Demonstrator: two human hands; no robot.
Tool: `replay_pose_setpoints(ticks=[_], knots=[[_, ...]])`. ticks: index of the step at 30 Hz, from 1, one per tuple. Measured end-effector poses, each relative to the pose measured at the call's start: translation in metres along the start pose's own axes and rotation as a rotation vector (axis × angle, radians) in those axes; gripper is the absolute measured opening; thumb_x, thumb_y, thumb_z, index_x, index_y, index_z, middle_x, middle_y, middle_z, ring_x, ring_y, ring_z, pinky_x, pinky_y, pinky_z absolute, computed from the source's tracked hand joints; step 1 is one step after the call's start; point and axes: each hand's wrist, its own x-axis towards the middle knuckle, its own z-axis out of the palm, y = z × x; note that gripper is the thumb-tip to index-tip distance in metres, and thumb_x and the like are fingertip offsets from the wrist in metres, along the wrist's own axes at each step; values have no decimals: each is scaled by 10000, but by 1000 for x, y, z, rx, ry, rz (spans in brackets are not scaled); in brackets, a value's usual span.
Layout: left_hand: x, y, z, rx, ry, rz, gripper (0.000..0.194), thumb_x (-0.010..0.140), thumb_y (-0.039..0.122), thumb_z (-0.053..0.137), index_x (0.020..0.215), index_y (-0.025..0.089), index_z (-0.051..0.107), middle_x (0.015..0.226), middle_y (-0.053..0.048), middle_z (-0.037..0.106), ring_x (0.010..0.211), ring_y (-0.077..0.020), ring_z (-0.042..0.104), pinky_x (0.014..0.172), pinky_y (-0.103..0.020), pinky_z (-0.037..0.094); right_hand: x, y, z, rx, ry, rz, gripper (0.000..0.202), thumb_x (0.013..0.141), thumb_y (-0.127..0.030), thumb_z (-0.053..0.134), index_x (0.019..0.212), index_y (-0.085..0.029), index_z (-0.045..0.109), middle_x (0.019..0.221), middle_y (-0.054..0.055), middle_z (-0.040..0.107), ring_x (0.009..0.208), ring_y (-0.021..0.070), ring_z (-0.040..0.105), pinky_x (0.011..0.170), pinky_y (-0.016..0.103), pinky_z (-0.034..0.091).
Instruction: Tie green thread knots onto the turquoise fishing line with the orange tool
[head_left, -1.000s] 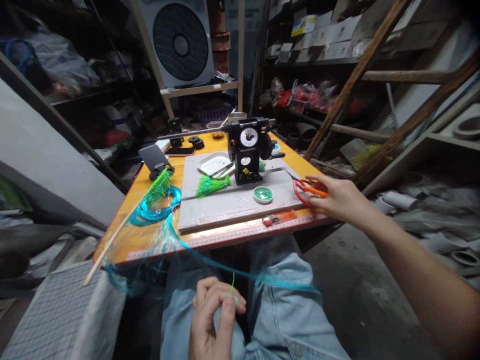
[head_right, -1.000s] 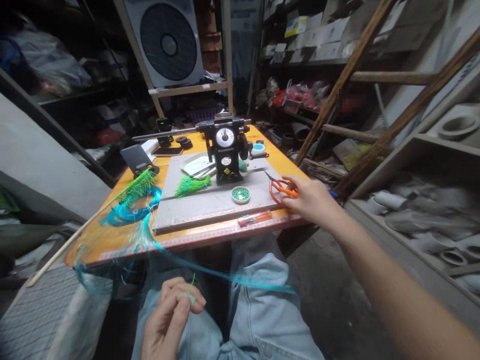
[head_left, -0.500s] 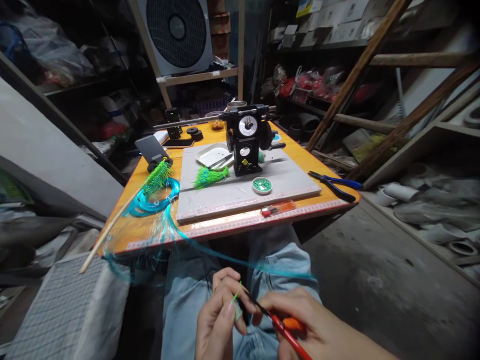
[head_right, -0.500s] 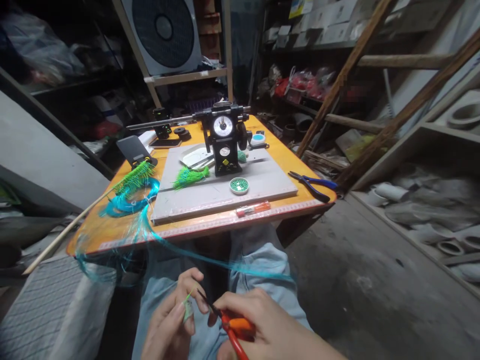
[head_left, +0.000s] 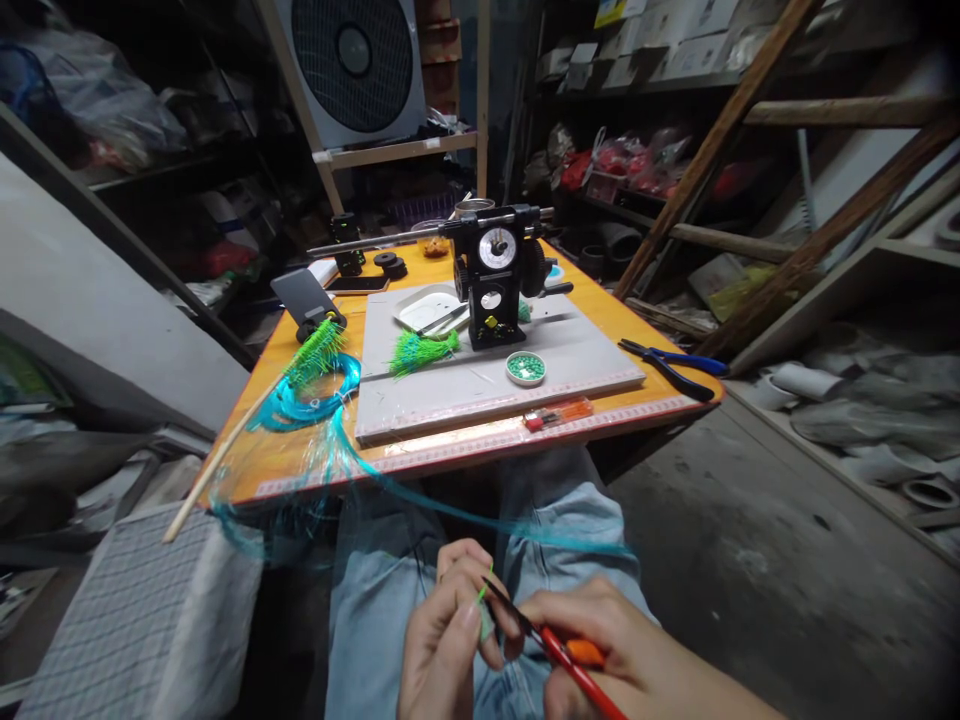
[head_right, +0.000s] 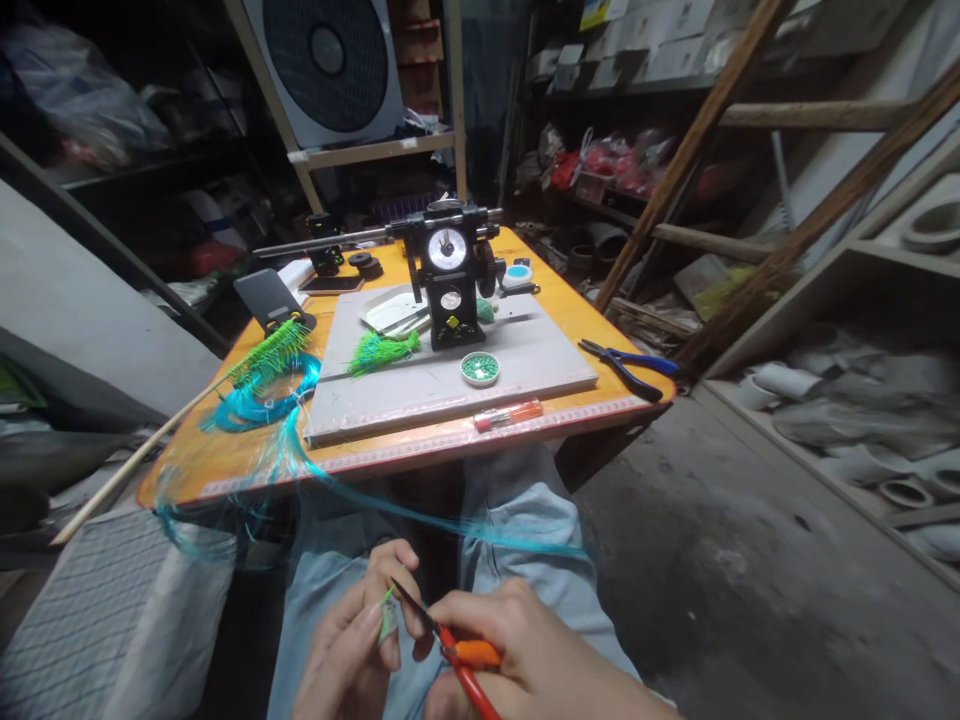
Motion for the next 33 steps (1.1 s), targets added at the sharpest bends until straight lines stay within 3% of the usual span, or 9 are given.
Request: replay_pose_setpoints(ticks=[5, 8, 10, 13, 16, 22, 29, 31, 33], knots=[[2, 1, 0, 69, 5, 22, 381, 877, 374, 527, 539, 242, 642, 655, -69, 617, 927, -275, 409, 889, -365, 274, 1, 1, -13, -160, 87, -20, 519, 919, -600, 397, 875, -165, 676, 593, 14, 631, 525, 146, 572, 524, 223, 440], [3, 2, -1, 157, 19, 80, 377, 907, 389, 514, 586, 244, 649, 629, -54, 624, 904, -268, 430, 847, -355, 275, 16, 11, -60, -571, 321, -39, 297, 926, -316, 477, 1152, -185, 618, 807, 38, 729, 682, 158, 667, 634, 213, 496], [4, 2, -1, 211, 20, 132, 356, 923, 373, 510, 628, 242, 659, 606, -32, 621, 817, -249, 452, 847, -357, 273, 34, 20, -104, -921, 529, 42, 433, 880, -278, 519, 1298, -165, 526, 1051, 116, 712, 903, 242, 667, 751, 307, 500], [4, 2, -4, 252, 53, 166, 336, 924, 368, 526, 646, 243, 667, 593, -16, 621, 794, -237, 473, 859, -352, 273, 62, 31, -161, -1067, 650, 107, 451, 868, -290, 522, 1266, -81, 561, 1028, 213, 689, 934, 352, 631, 711, 401, 471], [4, 2, -7, 274, 99, 158, 348, 913, 389, 542, 622, 243, 665, 586, -20, 625, 835, -241, 477, 869, -345, 278, 77, 33, -186, -1149, 647, 73, 335, 851, -248, 539, 1133, -124, 671, 1022, 187, 679, 907, 343, 628, 681, 385, 452], [9, 7, -8, 275, 145, 133, 356, 898, 409, 563, 606, 233, 669, 582, -25, 621, 784, -237, 483, 863, -352, 299, 69, 32, -152, -1164, 425, -199, 206, 893, -214, 540, 1015, -220, 706, 1079, 72, 669, 968, 231, 592, 787, 317, 448], [11, 5, -4, 220, 113, 144, 331, 907, 372, 564, 630, 230, 680, 593, -17, 621, 771, -220, 483, 841, -323, 302, 39, 31, -104, -1078, 292, -343, 262, 975, -228, 387, 1053, -150, 625, 967, 127, 652, 899, 243, 549, 715, 335, 446], [10, 4, -3, 219, 98, 137, 340, 911, 366, 557, 627, 222, 675, 587, -20, 602, 760, -219, 480, 821, -323, 310, 25, 25, -84, -898, 269, -347, 290, 992, -292, 343, 973, -158, 600, 845, 90, 623, 781, 206, 534, 672, 309, 432], [10, 4, -1, 228, 84, 128, 359, 921, 360, 538, 618, 214, 663, 575, -23, 569, 751, -220, 468, 780, -323, 320, 15, 21, -59, -450, 214, -244, 280, 994, -362, 357, 921, -183, 560, 759, 39, 580, 679, 162, 500, 613, 269, 404]])
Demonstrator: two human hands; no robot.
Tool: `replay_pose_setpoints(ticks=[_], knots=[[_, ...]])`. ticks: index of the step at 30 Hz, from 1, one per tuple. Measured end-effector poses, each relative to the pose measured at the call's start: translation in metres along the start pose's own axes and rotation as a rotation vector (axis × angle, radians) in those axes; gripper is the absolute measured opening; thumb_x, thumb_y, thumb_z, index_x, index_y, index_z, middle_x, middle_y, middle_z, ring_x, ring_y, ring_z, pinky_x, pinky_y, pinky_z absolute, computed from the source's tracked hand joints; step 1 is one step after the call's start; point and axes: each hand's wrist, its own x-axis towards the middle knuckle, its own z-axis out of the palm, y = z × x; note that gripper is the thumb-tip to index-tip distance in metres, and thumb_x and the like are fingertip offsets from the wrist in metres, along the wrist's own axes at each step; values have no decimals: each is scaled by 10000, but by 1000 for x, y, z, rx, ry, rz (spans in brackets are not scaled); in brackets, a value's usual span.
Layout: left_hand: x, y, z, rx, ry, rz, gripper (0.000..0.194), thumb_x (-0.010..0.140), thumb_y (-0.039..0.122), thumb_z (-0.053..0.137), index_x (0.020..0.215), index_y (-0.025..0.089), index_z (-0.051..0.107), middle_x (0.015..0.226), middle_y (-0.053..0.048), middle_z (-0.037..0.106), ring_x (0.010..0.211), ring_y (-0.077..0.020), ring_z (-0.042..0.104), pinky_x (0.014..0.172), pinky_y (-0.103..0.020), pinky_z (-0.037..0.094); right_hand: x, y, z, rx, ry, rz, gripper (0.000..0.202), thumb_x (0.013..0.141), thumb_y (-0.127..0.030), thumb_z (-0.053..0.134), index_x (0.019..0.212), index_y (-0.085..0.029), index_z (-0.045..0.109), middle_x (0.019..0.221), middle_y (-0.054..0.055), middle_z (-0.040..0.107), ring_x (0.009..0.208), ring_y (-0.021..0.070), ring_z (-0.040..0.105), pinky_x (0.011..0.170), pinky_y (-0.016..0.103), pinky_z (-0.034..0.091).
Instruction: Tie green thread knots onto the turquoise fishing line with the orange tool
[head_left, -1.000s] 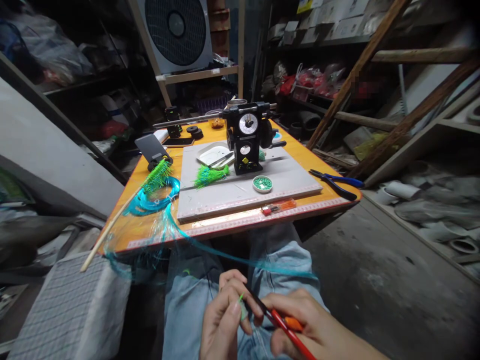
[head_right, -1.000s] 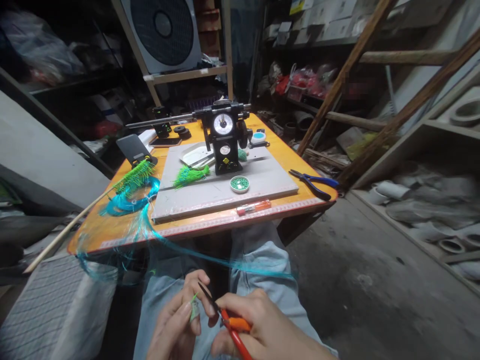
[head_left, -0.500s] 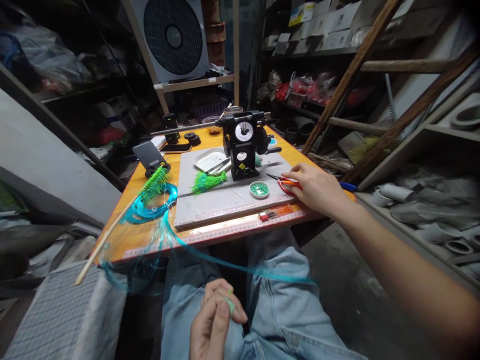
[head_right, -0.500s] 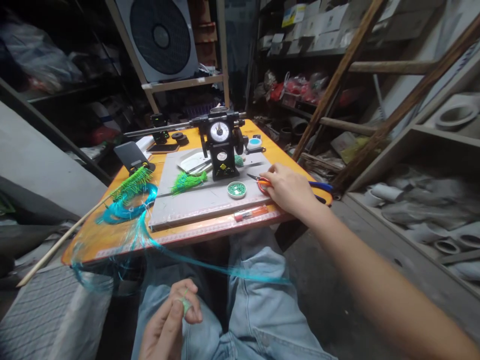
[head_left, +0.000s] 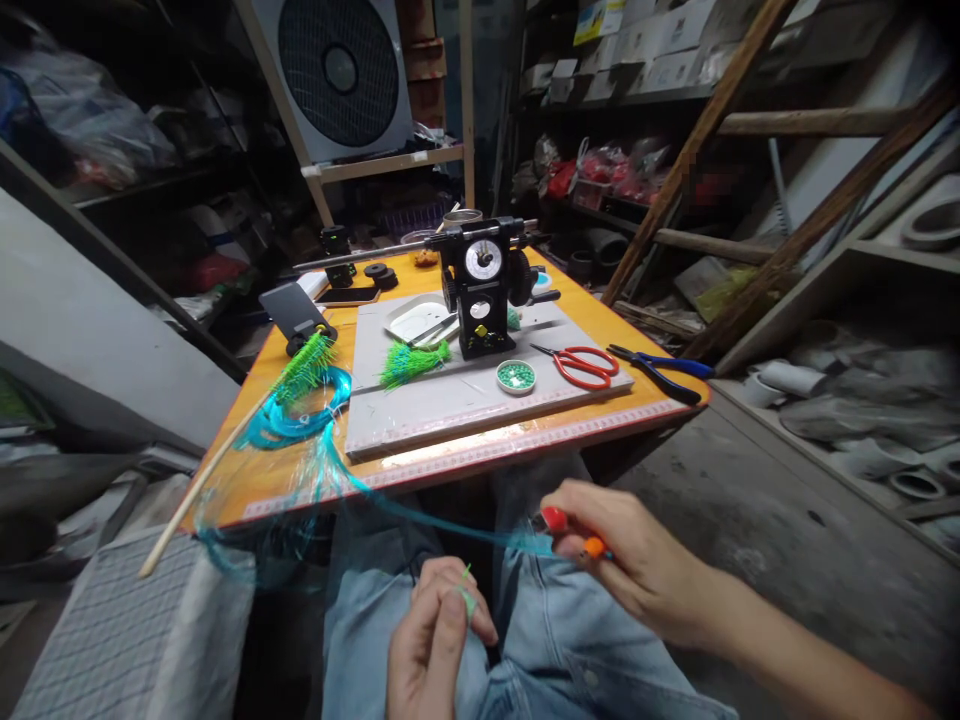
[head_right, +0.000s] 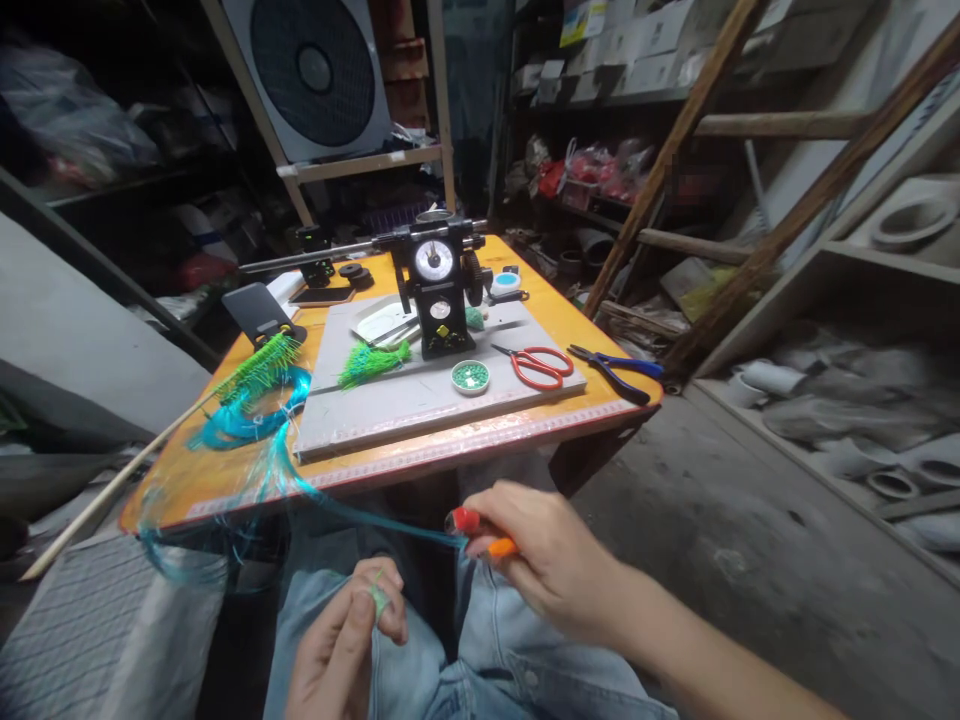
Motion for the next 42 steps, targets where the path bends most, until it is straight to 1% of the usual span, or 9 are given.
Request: replay_pose_setpoints(ticks=[2, 4, 7, 9, 11, 21, 29, 35, 42], knots=[[-1, 0, 1, 27, -19, -3, 383, 932, 361, 517, 606, 208, 648, 573, -25, 542, 733, -218, 455, 737, -323, 322, -7, -12, 21, 549, -25, 259, 271, 961, -448, 455, 932, -194, 548, 688, -10, 533, 593, 121, 442, 536, 225, 353], [-3, -1, 2, 73, -35, -6, 399, 935, 373, 507, 599, 205, 640, 574, -25, 526, 726, -217, 456, 721, -323, 319, -9, -18, 43, 977, -12, 495, 416, 867, -594, 538, 920, -182, 565, 596, -56, 441, 488, 82, 325, 432, 191, 250], [-7, -4, 1, 148, -46, -1, 417, 927, 403, 504, 581, 203, 624, 564, -23, 512, 711, -219, 471, 720, -327, 320, -4, -21, 69, 1226, 12, 663, 650, 811, -768, 392, 692, -151, 557, 488, -85, 318, 401, 51, 169, 361, 188, 86], [-9, -6, 0, 187, -50, 2, 428, 921, 421, 504, 569, 201, 611, 566, -25, 506, 701, -222, 479, 699, -327, 326, 0, -23, 78, 1270, 13, 709, 692, 824, -770, 339, 559, -152, 500, 446, -77, 318, 367, 38, 163, 352, 194, 55], [-10, -7, -1, 213, -59, -10, 430, 921, 423, 505, 569, 200, 610, 598, -30, 514, 698, -221, 483, 680, -324, 332, 2, -26, 82, 1322, 15, 743, 668, 814, -745, 397, 509, -155, 469, 424, -76, 321, 348, 27, 174, 350, 191, 56], [-8, -3, 2, 332, -72, -25, 430, 911, 435, 506, 551, 214, 589, 607, -41, 538, 676, -230, 504, 663, -332, 368, 0, -33, 85, 1425, 18, 809, 576, 803, -668, 494, 552, -150, 493, 468, -71, 363, 381, 30, 194, 354, 173, 56], [-8, -3, 1, 314, -105, -25, 419, 925, 394, 491, 554, 217, 573, 603, -41, 538, 671, -229, 495, 660, -331, 372, -1, -34, 85, 1400, -6, 774, 616, 817, -697, 460, 529, -153, 475, 458, -66, 369, 368, 29, 201, 349, 189, 52], [-8, -1, 3, 337, -54, -48, 435, 889, 459, 531, 524, 224, 570, 582, -46, 542, 663, -240, 520, 641, -333, 406, -1, -32, 86, 1375, -13, 752, 644, 824, -718, 430, 506, -159, 460, 429, -72, 359, 346, 29, 198, 343, 196, 66], [-7, 0, 3, 325, -64, -67, 435, 881, 470, 539, 524, 224, 579, 581, -52, 558, 655, -240, 525, 612, -328, 406, -1, -34, 84, 1371, -41, 753, 647, 838, -717, 403, 503, -164, 444, 403, -78, 338, 335, 28, 189, 341, 189, 64]])
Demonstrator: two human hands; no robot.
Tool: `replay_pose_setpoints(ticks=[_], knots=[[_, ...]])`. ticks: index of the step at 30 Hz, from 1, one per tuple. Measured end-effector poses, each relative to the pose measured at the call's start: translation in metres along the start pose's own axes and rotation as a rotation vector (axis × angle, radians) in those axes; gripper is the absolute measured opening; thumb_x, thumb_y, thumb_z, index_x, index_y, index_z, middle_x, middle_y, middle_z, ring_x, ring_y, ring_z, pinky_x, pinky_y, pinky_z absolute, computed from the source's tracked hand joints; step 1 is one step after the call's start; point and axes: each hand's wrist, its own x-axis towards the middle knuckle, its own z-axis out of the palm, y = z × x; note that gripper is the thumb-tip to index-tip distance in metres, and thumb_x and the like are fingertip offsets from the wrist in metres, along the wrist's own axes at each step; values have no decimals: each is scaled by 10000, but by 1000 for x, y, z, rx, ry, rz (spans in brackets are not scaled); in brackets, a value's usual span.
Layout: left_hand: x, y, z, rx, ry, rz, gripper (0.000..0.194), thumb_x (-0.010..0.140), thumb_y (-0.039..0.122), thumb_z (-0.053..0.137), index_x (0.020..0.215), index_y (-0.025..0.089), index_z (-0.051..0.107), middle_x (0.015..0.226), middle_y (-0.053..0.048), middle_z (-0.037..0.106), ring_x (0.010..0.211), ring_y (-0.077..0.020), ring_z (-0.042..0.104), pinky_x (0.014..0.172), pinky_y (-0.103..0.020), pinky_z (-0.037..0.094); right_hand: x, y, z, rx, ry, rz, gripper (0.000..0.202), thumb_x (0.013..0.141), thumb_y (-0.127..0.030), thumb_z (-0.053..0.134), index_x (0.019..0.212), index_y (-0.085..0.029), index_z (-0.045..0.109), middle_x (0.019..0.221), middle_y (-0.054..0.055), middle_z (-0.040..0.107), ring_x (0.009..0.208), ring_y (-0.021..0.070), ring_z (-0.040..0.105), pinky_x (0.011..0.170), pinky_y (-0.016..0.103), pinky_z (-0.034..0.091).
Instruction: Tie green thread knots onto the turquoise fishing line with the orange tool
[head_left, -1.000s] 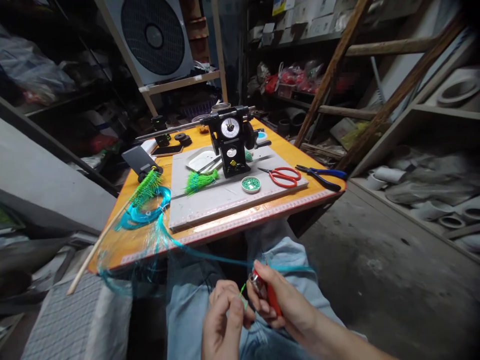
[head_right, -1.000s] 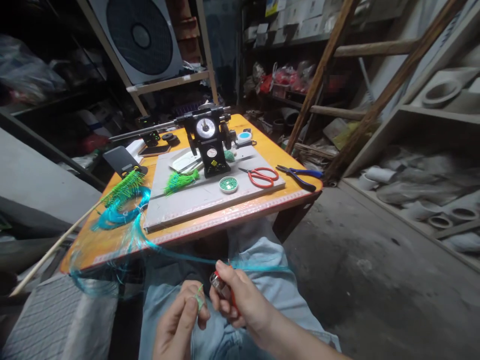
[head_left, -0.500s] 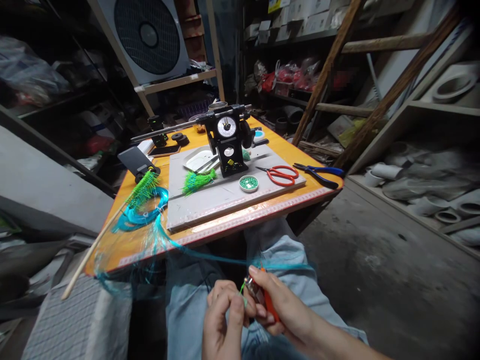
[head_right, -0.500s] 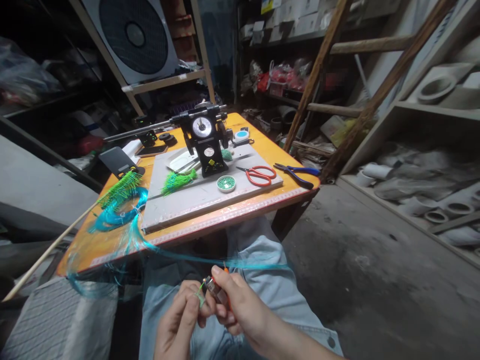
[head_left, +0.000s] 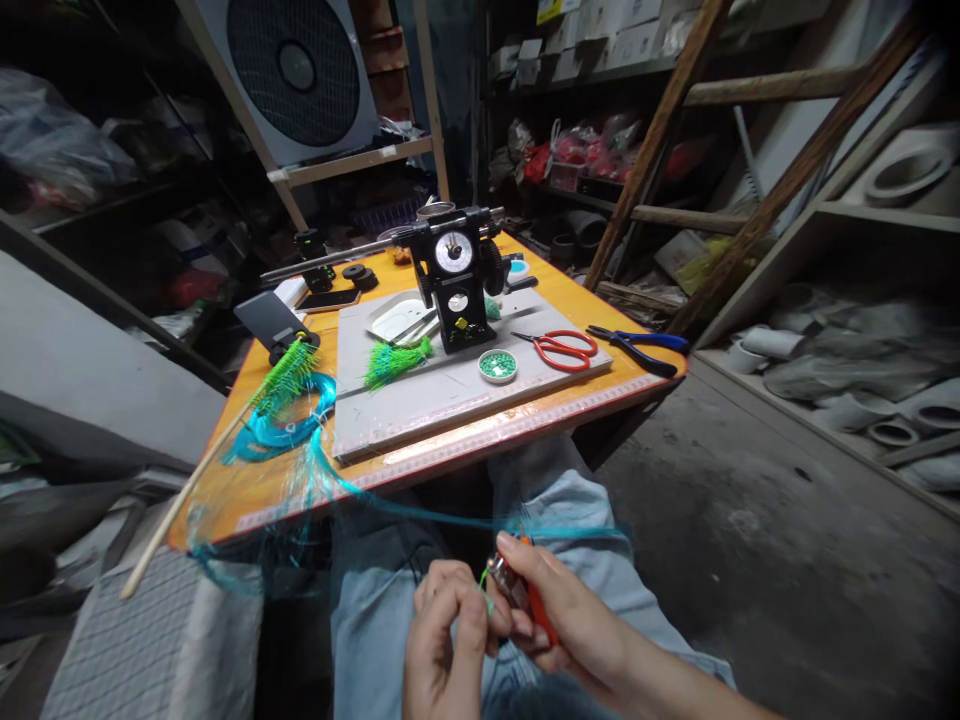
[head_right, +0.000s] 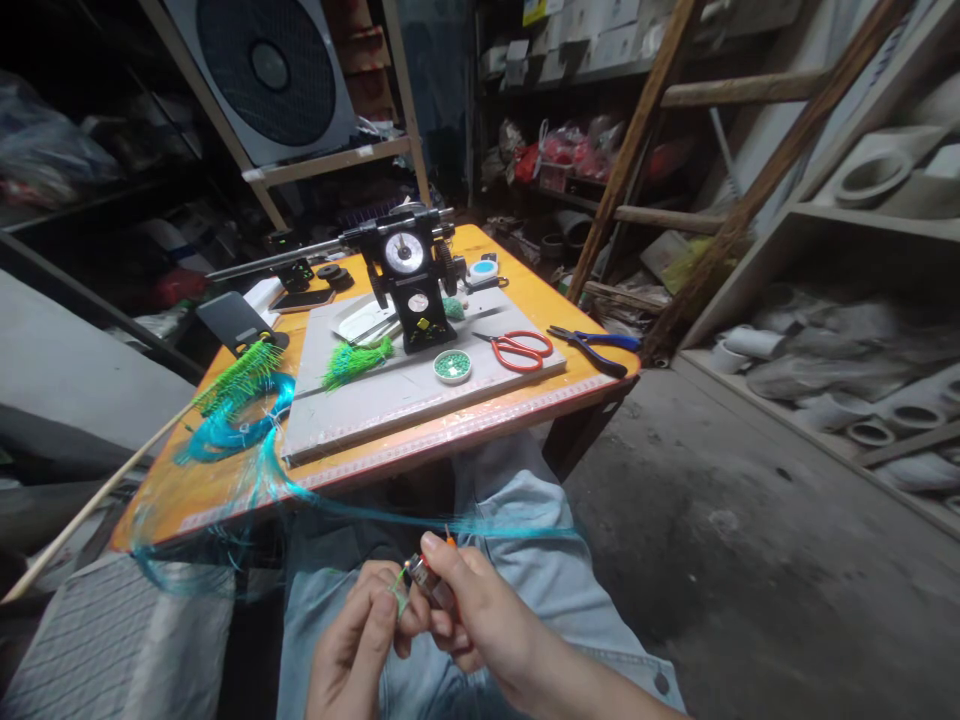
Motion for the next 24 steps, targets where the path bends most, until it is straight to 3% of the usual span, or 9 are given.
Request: replay_pose_setpoints(ticks=[15, 18, 19, 21, 23, 24], knots=[[0, -4, 0, -2, 1, 17, 435, 898, 451, 513, 533, 224, 582, 583, -50, 541, 663, -239, 508, 614, -328, 378, 2, 1, 3, -19, 7, 2, 660, 855, -722, 355, 510, -165, 441, 423, -63, 350, 347, 32, 176, 331, 180, 62], [-1, -8, 0, -10, 20, 50, 435, 925, 415, 488, 550, 218, 588, 596, -37, 528, 695, -230, 488, 656, -326, 352, 2, -2, -2, -23, 43, -28, 639, 867, -716, 337, 605, -158, 504, 480, -71, 334, 383, 44, 169, 348, 175, 78], [-1, -9, 0, -7, 34, 67, 434, 934, 403, 480, 558, 218, 594, 585, -30, 525, 700, -225, 478, 669, -325, 341, 2, -7, -7, -69, 84, -90, 609, 882, -695, 340, 691, -156, 552, 515, -67, 350, 402, 53, 198, 357, 171, 112], [-1, -10, -1, -1, 52, 121, 433, 947, 388, 464, 573, 223, 611, 531, -12, 515, 682, -216, 461, 679, -322, 321, 2, -22, -22, -338, 212, -356, 473, 933, -588, 379, 926, -177, 614, 622, -33, 448, 480, 84, 353, 413, 174, 268], [0, -10, 0, -6, 60, 187, 436, 952, 389, 454, 580, 231, 617, 462, 3, 505, 635, -208, 446, 664, -321, 315, 3, -44, -42, -868, 366, -733, 295, 968, -385, 432, 1129, -211, 608, 845, 41, 573, 728, 162, 530, 626, 255, 445], [0, -10, 1, -12, 69, 216, 442, 955, 392, 450, 576, 234, 612, 438, 10, 499, 608, -202, 438, 650, -320, 315, 4, -56, -53, -1149, 430, -864, 291, 963, -282, 441, 1205, -219, 591, 948, 72, 589, 855, 207, 546, 741, 317, 466]])
